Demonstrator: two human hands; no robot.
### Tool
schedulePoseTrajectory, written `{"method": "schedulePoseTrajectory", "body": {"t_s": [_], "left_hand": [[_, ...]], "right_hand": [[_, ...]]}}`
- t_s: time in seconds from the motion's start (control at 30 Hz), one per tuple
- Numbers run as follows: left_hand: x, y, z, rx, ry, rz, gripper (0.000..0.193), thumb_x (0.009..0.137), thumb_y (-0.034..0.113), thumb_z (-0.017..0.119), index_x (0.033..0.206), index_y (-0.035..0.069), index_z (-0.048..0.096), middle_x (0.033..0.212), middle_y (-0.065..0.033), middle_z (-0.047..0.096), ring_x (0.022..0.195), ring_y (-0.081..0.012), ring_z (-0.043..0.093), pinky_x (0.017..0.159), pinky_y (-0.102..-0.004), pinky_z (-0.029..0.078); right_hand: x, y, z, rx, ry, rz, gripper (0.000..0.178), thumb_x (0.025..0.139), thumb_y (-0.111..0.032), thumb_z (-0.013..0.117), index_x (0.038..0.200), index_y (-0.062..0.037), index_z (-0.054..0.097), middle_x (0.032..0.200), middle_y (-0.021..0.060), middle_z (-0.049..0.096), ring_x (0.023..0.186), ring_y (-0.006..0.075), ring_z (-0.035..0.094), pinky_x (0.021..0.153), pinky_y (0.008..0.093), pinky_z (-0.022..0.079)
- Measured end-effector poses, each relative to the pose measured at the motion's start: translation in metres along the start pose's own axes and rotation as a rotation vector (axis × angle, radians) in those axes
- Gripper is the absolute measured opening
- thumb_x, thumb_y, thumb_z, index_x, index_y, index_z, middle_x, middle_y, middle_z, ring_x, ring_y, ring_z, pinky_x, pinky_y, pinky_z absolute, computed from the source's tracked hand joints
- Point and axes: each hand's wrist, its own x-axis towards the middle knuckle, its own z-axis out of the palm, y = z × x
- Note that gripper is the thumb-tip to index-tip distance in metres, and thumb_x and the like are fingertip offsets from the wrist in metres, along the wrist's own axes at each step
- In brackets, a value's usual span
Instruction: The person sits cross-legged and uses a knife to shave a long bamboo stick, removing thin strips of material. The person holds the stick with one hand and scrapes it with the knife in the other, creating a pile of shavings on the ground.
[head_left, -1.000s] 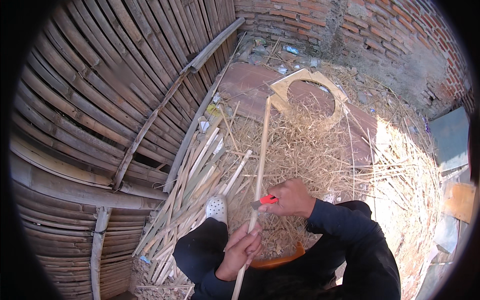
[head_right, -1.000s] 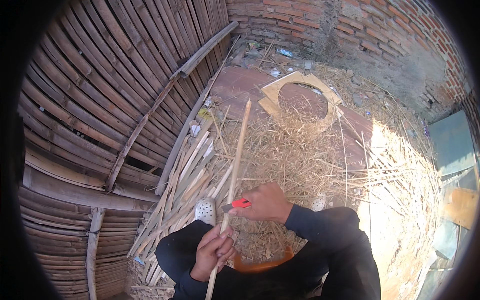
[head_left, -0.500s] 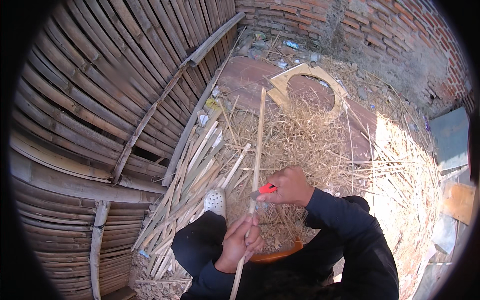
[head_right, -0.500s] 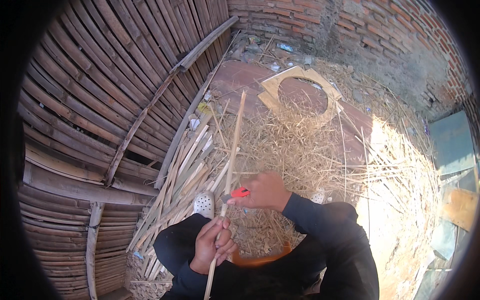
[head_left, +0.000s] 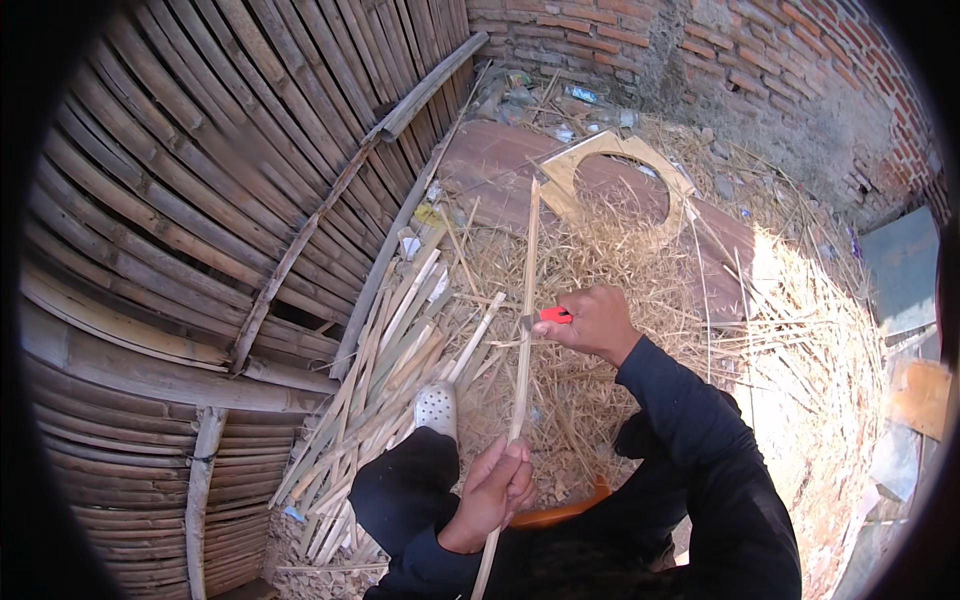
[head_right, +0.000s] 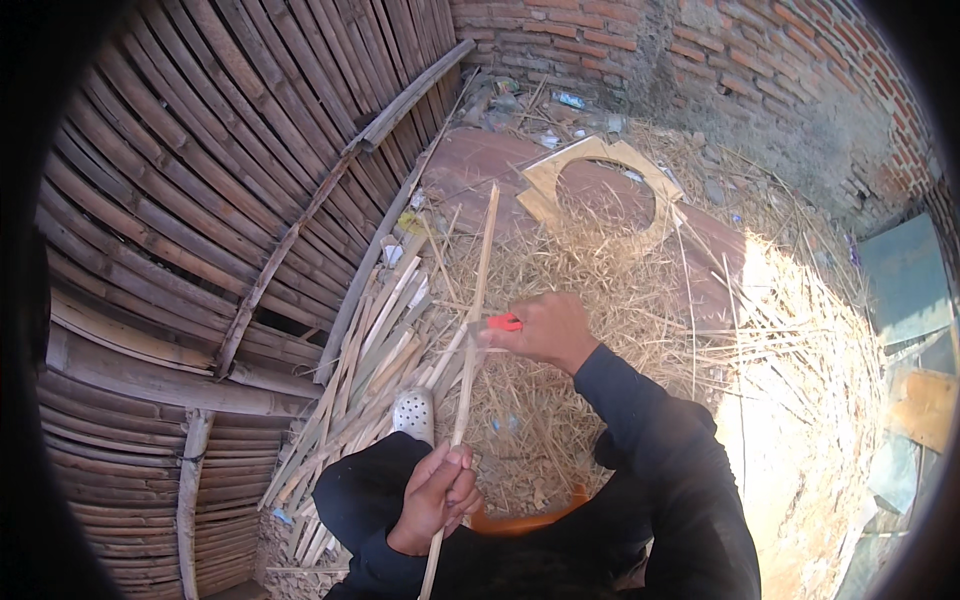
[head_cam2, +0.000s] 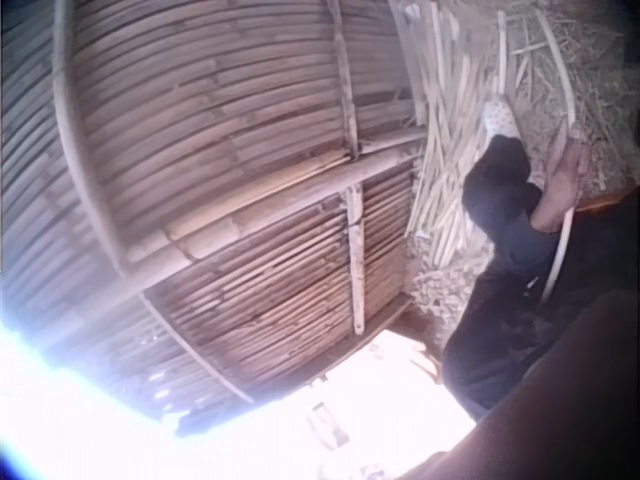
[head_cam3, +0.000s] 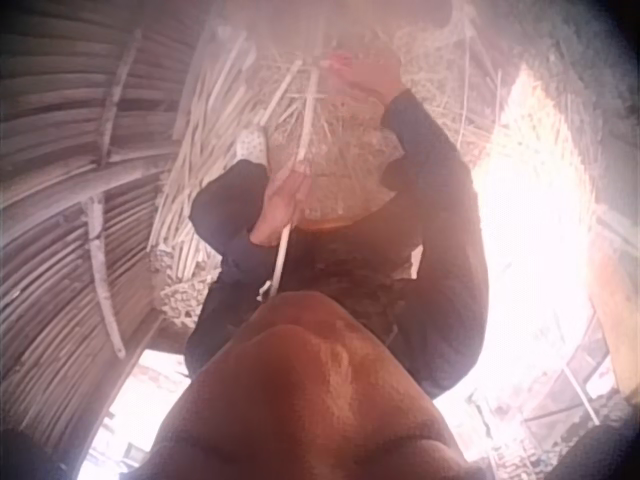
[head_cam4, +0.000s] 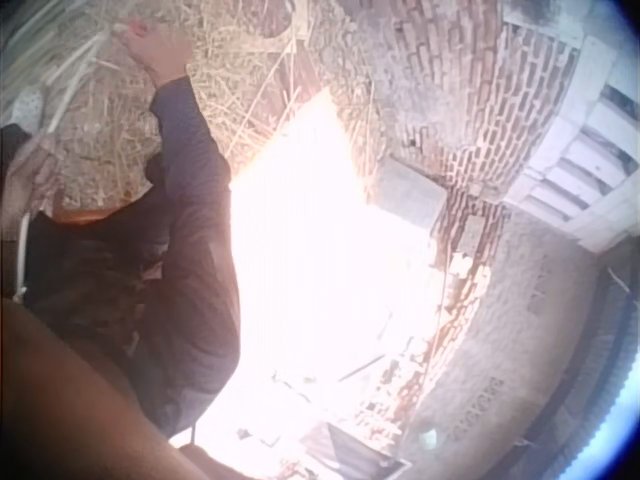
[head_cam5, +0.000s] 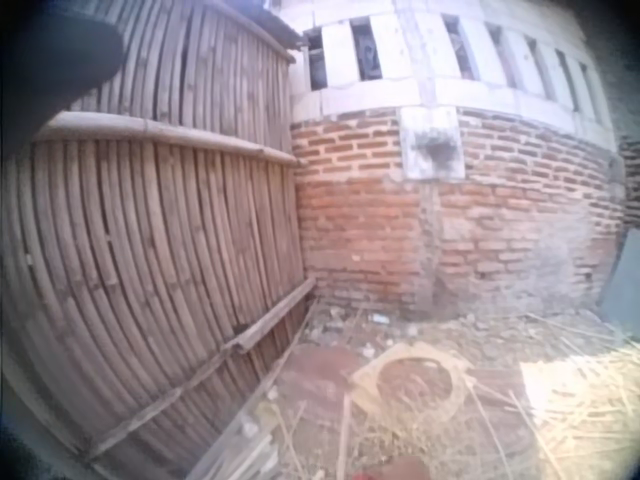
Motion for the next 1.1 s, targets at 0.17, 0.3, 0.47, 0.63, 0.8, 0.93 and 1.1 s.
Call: {"method": "schedulePoseTrajectory", "body": {"t_s": [0.17, 0.3, 0.47, 0.63, 0.8, 0.93, 1.1], "left_hand": [[-0.004, -0.006, 0.003, 0.028, -0.048, -0.041, 0.019, 0.103, 0.024, 0.035, 0.095, 0.009, 0.042, 0.056, 0.0027, 0.030, 0.041, -0.0071, 0.025, 0.045, -0.0232, 0.024], [-0.014, -0.012, -0.001, 0.067, -0.085, -0.067, 0.020, 0.103, 0.024, 0.034, 0.094, 0.009, 0.042, 0.057, 0.0025, 0.032, 0.041, -0.0069, 0.026, 0.044, -0.0228, 0.025], [-0.022, -0.032, 0.003, 0.339, -0.285, -0.096, 0.022, 0.102, 0.026, 0.037, 0.097, 0.007, 0.044, 0.058, 0.0030, 0.035, 0.043, -0.0050, 0.030, 0.043, -0.0197, 0.027], [-0.019, -0.026, -0.007, 0.288, -0.125, 0.012, 0.025, 0.101, 0.025, 0.041, 0.108, 0.002, 0.050, 0.057, 0.0035, 0.037, 0.045, -0.0040, 0.031, 0.041, -0.0198, 0.025], [-0.019, 0.001, -0.014, 0.258, 0.070, 0.054, 0.028, 0.101, 0.024, 0.041, 0.112, 0.001, 0.052, 0.056, 0.0040, 0.036, 0.043, -0.0040, 0.029, 0.040, -0.0200, 0.025], [-0.023, 0.007, -0.014, 0.257, 0.077, 0.085, 0.030, 0.102, 0.027, 0.040, 0.113, 0.002, 0.052, 0.056, 0.0043, 0.035, 0.044, -0.0036, 0.029, 0.041, -0.0202, 0.024], [-0.013, -0.003, -0.019, 0.228, 0.068, 0.156, 0.023, 0.101, 0.023, 0.042, 0.110, 0.004, 0.052, 0.056, 0.0049, 0.035, 0.046, -0.0033, 0.030, 0.044, -0.0202, 0.024]], "right_hand": [[0.017, 0.032, -0.004, -0.131, -0.041, 0.092, 0.062, 0.077, -0.070, 0.053, 0.066, -0.0108, 0.069, 0.049, 0.0102, 0.056, 0.047, 0.0290, 0.058, 0.048, 0.0406, 0.045], [0.032, 0.054, 0.002, -0.106, 0.015, 0.262, 0.065, 0.079, -0.070, 0.050, 0.067, -0.0084, 0.069, 0.053, 0.0132, 0.059, 0.053, 0.0320, 0.060, 0.052, 0.0443, 0.046], [0.019, 0.188, -0.018, -0.175, 0.276, 0.695, 0.076, 0.086, -0.070, 0.037, 0.068, -0.0017, 0.066, 0.059, 0.0224, 0.059, 0.061, 0.0409, 0.060, 0.061, 0.0491, 0.046], [0.024, 0.128, -0.032, -0.024, 0.105, 0.762, 0.080, 0.089, -0.069, 0.034, 0.060, 0.0001, 0.060, 0.055, 0.0219, 0.055, 0.056, 0.0380, 0.058, 0.056, 0.0474, 0.042], [-0.004, -0.007, -0.019, 0.074, -0.146, 0.161, 0.066, 0.082, -0.066, 0.051, 0.056, -0.0055, 0.054, 0.048, 0.0127, 0.050, 0.050, 0.0319, 0.056, 0.048, 0.0414, 0.041], [-0.039, -0.065, -0.013, 0.188, -0.252, -0.213, 0.059, 0.073, -0.064, 0.064, 0.054, -0.0096, 0.052, 0.049, 0.0074, 0.050, 0.045, 0.0284, 0.055, 0.044, 0.0381, 0.040], [-0.041, -0.063, -0.005, 0.118, -0.140, -0.327, 0.062, 0.065, -0.069, 0.067, 0.053, -0.0110, 0.050, 0.047, 0.0042, 0.047, 0.044, 0.0252, 0.054, 0.044, 0.0365, 0.042]]}}
